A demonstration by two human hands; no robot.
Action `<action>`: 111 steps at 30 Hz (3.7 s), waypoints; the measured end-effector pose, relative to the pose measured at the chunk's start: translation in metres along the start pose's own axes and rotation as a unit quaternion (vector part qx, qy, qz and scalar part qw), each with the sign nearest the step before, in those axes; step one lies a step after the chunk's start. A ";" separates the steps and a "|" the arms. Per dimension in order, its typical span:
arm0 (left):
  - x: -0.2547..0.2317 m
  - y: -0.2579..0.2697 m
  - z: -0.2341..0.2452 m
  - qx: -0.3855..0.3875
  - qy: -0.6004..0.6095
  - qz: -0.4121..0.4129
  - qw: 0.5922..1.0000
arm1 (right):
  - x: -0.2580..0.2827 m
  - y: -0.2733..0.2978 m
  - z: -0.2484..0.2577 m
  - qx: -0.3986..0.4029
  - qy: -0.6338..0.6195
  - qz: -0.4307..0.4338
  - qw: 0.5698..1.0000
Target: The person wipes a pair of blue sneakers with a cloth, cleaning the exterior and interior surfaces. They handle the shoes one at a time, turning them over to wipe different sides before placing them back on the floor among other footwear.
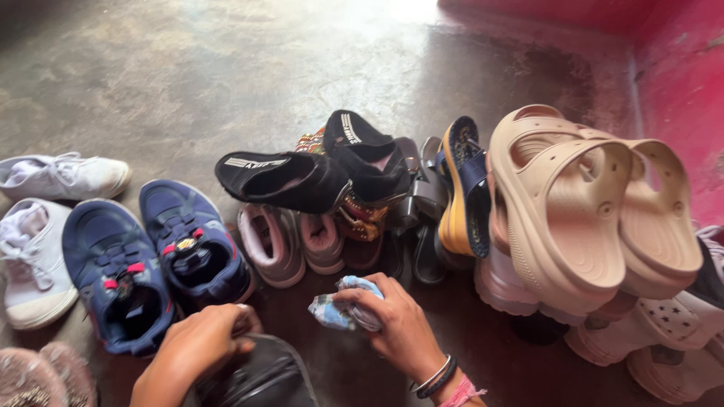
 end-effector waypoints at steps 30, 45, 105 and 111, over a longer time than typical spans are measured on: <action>-0.051 -0.089 -0.108 0.034 0.076 -0.138 0.987 | -0.026 0.028 -0.072 0.112 0.110 -0.013 0.988; -0.064 0.048 -0.057 -0.224 0.289 -0.111 0.924 | -0.005 -0.002 0.047 -0.037 0.015 -0.096 0.995; -0.081 -0.081 -0.165 -0.266 0.266 -0.145 0.915 | -0.051 0.010 -0.033 0.027 -0.039 -0.189 0.981; -0.094 -0.034 -0.107 -0.257 0.378 -0.162 0.875 | -0.054 0.001 0.015 -0.087 0.027 -0.181 0.979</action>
Point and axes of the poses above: each hand's wrist, its own y-axis away from the middle knuckle, its own z-axis out of the back of the hand, x = y × z, the point moved 8 cm from there along -y, towards the middle knuckle, and after that the axes turned 2 degrees about z, right-handed, at the moved point
